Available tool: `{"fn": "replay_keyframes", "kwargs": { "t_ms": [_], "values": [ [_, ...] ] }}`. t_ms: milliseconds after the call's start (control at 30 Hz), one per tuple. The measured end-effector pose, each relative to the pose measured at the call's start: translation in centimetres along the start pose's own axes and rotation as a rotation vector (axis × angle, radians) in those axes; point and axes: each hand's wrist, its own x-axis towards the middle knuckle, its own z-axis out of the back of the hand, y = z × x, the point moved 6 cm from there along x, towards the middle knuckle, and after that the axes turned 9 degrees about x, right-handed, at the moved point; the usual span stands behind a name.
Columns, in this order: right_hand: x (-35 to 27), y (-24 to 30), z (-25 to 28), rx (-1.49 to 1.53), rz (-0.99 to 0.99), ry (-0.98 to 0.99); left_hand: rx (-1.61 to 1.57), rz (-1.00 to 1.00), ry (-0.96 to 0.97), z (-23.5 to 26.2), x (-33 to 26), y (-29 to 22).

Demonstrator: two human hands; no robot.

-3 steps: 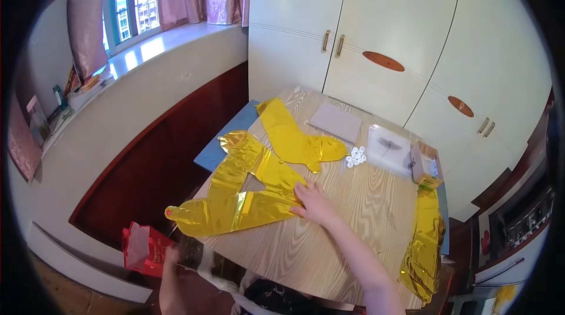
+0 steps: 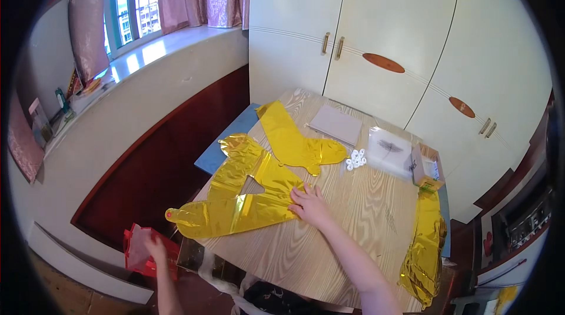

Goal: Carefully folding deflated gold foil star-shaped balloons on a table.

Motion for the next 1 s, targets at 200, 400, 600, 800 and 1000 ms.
{"fn": "replay_keyframes", "kwargs": {
  "t_ms": [200,400,600,800,1000],
  "values": [
    [0.1,0.3,0.4,-0.055,0.031,-0.110,-0.360,-0.441,0.165,13.8,0.5,-34.7],
    [-0.7,3.3,4.1,0.044,0.219,0.053,0.011,-1.345,0.498,4.5,-9.3,-49.1],
    [-1.1,3.0,-0.3,-0.268,0.357,0.107,0.136,-1.300,0.701,-1.5,-11.7,-49.9],
    [-1.0,5.3,2.1,-0.305,0.368,0.301,0.181,-1.304,0.739,-1.0,-11.8,-50.3],
    [0.7,2.8,1.7,-0.228,0.249,0.212,0.193,-1.218,0.861,-0.9,-10.8,-51.2]
  ]
}}
